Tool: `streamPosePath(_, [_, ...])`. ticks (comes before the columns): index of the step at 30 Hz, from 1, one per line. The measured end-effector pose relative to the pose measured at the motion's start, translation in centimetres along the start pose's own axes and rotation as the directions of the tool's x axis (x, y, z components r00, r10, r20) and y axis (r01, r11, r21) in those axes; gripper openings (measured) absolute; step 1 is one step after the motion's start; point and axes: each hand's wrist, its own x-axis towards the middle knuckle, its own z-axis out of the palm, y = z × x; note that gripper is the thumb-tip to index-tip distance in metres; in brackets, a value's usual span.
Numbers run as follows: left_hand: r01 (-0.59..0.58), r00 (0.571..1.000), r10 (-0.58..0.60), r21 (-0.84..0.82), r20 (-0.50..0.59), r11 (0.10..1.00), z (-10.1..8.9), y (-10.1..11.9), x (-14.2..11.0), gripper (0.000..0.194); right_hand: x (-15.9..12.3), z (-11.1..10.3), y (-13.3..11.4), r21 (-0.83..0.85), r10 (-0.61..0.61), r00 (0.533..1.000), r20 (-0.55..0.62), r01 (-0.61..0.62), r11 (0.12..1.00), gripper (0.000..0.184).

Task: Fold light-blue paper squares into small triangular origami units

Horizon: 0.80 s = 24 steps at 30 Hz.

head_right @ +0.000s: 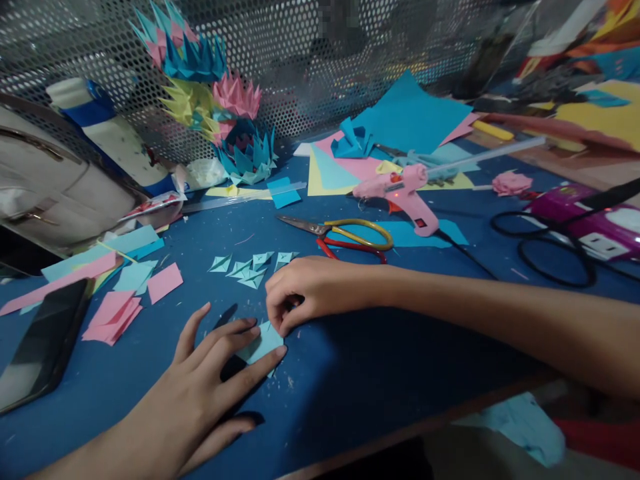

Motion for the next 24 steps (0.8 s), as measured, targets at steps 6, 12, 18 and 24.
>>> streamPosePath(6, [0.003, 1.000, -0.003, -0.013, 0.024, 1.000, -0.3, 0.0, 0.0, 0.053, -0.1, 0.5, -0.9, -0.047, 0.086, 0.996, -0.034, -0.088, 0.995, 0.009])
streamPosePath(12, [-0.001, 1.000, 0.001, -0.016, -0.007, 1.000, -0.1, 0.0, 0.0, 0.053, -0.1, 0.8, -1.7, -0.101, 0.128, 0.990, -0.051, -0.133, 0.986, 0.009])
streamPosePath(18, [0.006, 1.000, -0.006, -0.024, -0.020, 1.000, 0.0, 0.0, 0.0, 0.048, -0.1, 1.2, -1.9, -0.180, 0.114, 0.991, -0.072, -0.126, 0.976, 0.007])
streamPosePath(24, [0.001, 1.000, -0.002, -0.029, -0.019, 1.000, 0.0, 0.1, -0.2, 0.046, -0.2, 1.4, -2.3, -0.275, 0.079, 0.994, -0.072, -0.096, 0.956, 0.011])
